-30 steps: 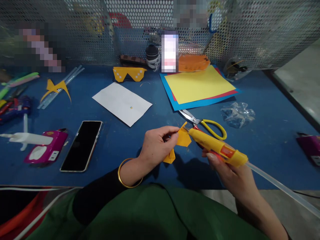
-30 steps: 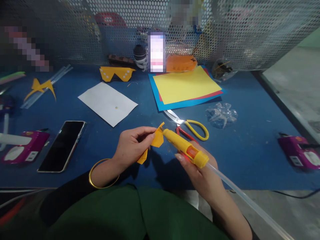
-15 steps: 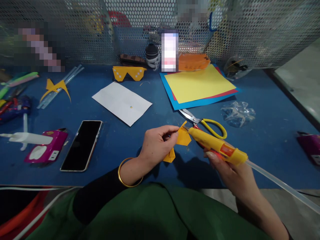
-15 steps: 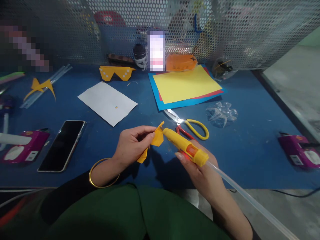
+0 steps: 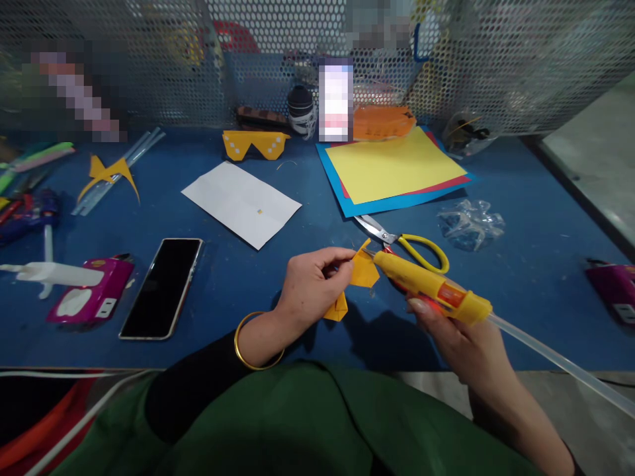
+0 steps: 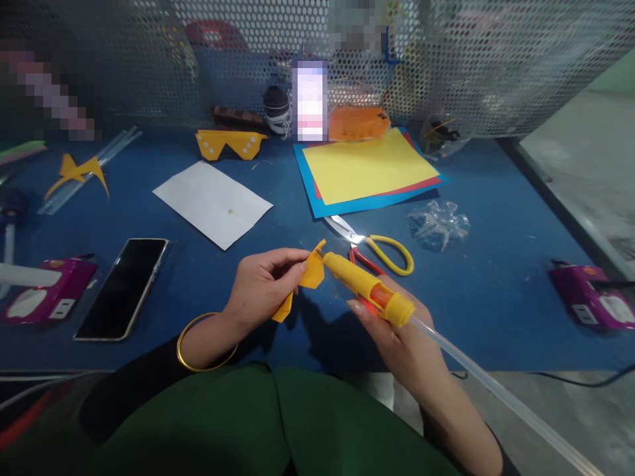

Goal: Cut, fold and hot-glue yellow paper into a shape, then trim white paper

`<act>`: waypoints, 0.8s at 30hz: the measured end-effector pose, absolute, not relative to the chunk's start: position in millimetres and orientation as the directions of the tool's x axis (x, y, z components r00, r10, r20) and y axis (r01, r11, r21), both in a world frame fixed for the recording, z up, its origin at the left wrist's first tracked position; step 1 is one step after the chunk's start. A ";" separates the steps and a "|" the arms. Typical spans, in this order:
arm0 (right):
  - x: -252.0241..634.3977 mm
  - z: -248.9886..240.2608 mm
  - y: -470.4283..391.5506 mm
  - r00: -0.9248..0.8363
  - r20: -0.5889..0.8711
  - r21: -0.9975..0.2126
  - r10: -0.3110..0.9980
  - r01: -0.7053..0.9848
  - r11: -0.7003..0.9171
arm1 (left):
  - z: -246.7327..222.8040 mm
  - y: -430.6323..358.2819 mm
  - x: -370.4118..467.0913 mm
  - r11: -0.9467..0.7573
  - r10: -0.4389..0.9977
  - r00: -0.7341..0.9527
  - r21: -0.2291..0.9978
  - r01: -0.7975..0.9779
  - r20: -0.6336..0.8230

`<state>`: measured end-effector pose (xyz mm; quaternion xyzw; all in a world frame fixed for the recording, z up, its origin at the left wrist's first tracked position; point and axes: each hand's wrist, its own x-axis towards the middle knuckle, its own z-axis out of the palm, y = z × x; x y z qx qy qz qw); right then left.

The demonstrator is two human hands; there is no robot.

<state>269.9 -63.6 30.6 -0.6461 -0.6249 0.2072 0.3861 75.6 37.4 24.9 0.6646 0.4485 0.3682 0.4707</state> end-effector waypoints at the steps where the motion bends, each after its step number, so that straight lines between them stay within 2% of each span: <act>1: 269.9 30.8 -63.6 0.135 0.212 -0.761 0.968 0.645 0.077 | 24.8 37.6 75.8 -0.156 0.943 0.327 0.956 0.249 0.069; 24: 271.3 29.6 -65.6 0.147 0.182 -0.771 0.972 0.636 0.048 | 22.5 37.6 76.0 -0.156 0.944 0.323 0.955 0.252 0.069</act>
